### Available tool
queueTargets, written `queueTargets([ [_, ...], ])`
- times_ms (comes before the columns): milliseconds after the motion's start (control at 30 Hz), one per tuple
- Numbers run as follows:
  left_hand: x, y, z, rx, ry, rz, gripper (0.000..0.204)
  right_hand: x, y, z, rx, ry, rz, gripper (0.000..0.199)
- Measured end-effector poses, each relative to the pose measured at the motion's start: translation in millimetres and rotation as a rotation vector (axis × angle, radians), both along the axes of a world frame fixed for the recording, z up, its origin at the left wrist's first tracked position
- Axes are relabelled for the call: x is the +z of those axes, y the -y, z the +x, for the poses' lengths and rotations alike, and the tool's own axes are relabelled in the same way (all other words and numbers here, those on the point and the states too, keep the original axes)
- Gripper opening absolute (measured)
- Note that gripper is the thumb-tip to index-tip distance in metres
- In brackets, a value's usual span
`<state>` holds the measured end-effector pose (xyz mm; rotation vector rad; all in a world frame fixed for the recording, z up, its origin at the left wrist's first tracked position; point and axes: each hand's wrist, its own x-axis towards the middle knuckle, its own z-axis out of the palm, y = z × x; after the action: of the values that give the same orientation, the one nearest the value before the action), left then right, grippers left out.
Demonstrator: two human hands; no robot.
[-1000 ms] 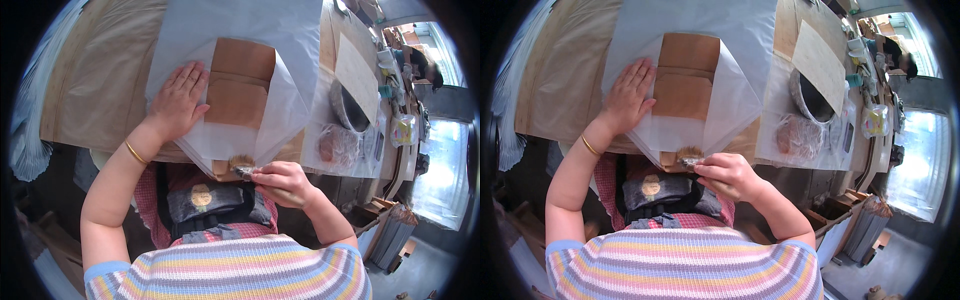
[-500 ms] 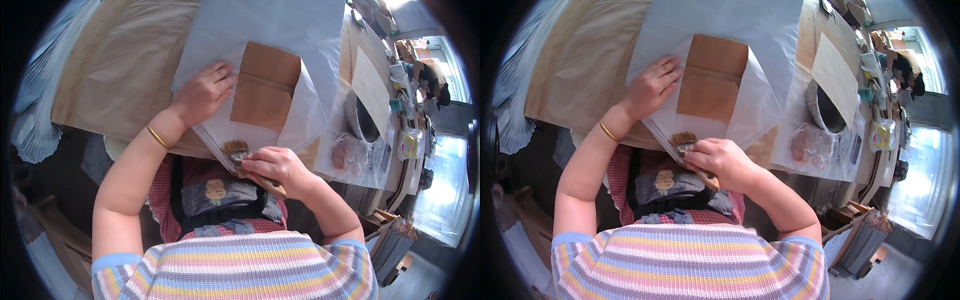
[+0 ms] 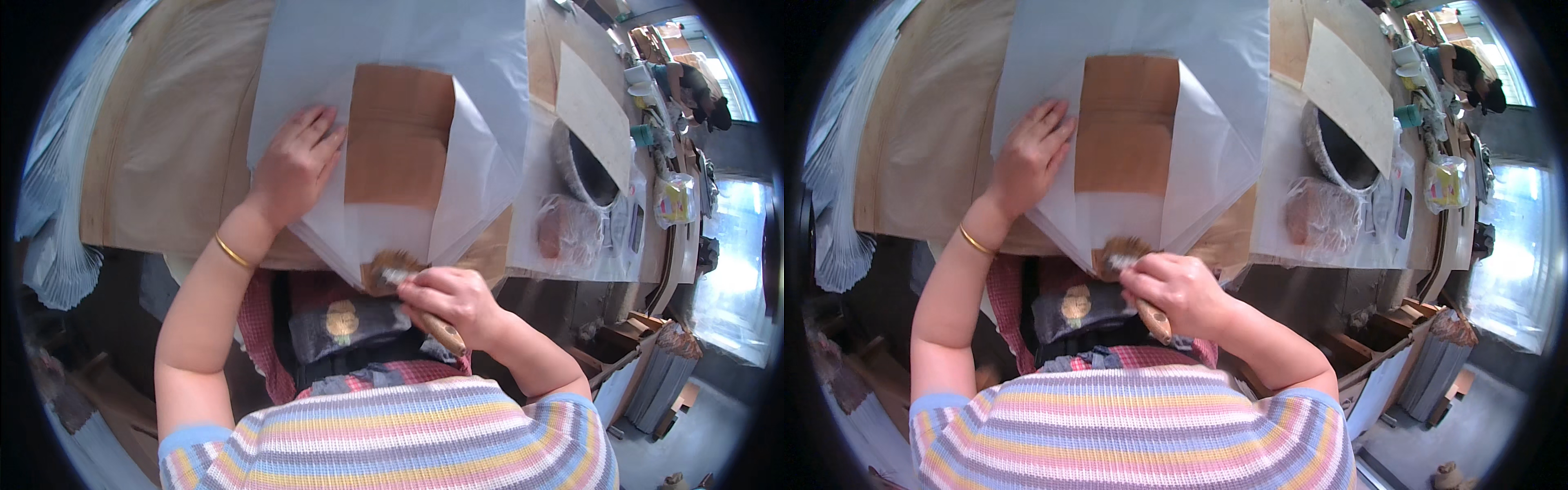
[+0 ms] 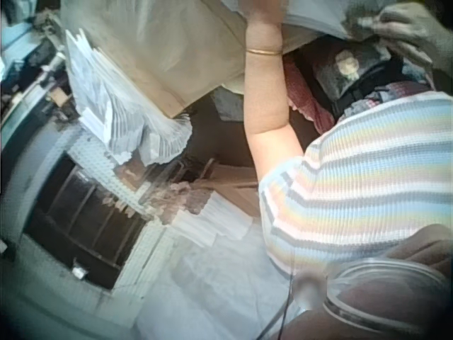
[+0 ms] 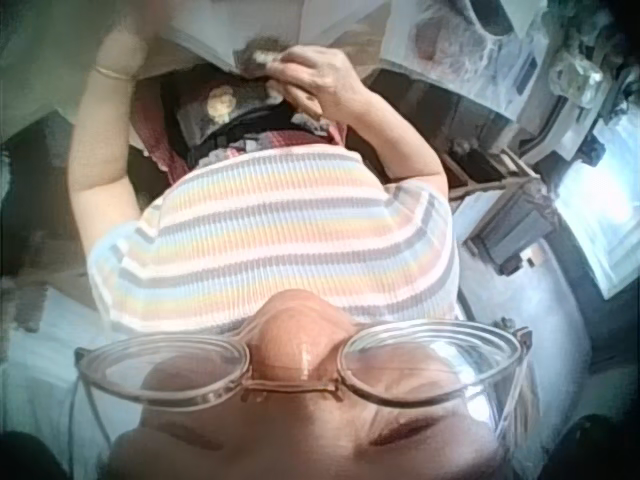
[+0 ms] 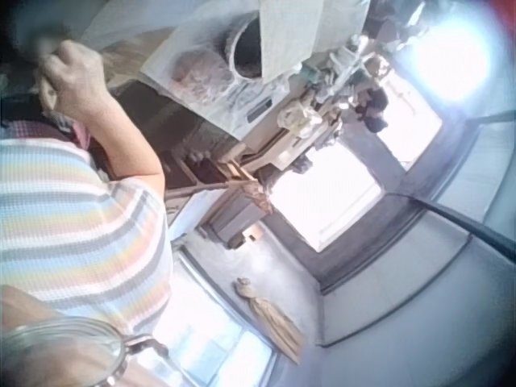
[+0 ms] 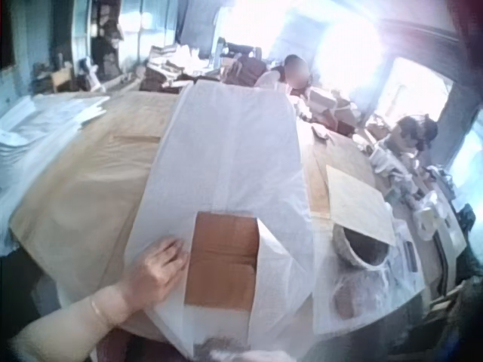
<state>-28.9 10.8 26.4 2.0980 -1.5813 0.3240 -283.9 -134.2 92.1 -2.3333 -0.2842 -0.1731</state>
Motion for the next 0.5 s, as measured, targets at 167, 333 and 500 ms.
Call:
queueTargets([
  [167,2.6,-5.0,-3.8,0.015,-0.025,0.064,0.035,39.1,70.8,26.2,-0.18,0.111,0.442,0.014],
  [333,4.8,-5.3,-3.4,0.012,-0.015,0.088,0.037,20.3,122.2,93.3,-0.642,-0.099,0.414,0.009],
  [500,7.0,-2.1,-2.0,0.013,-0.014,0.126,0.039,7.9,138.7,138.7,-0.688,0.005,0.088,0.016],
])
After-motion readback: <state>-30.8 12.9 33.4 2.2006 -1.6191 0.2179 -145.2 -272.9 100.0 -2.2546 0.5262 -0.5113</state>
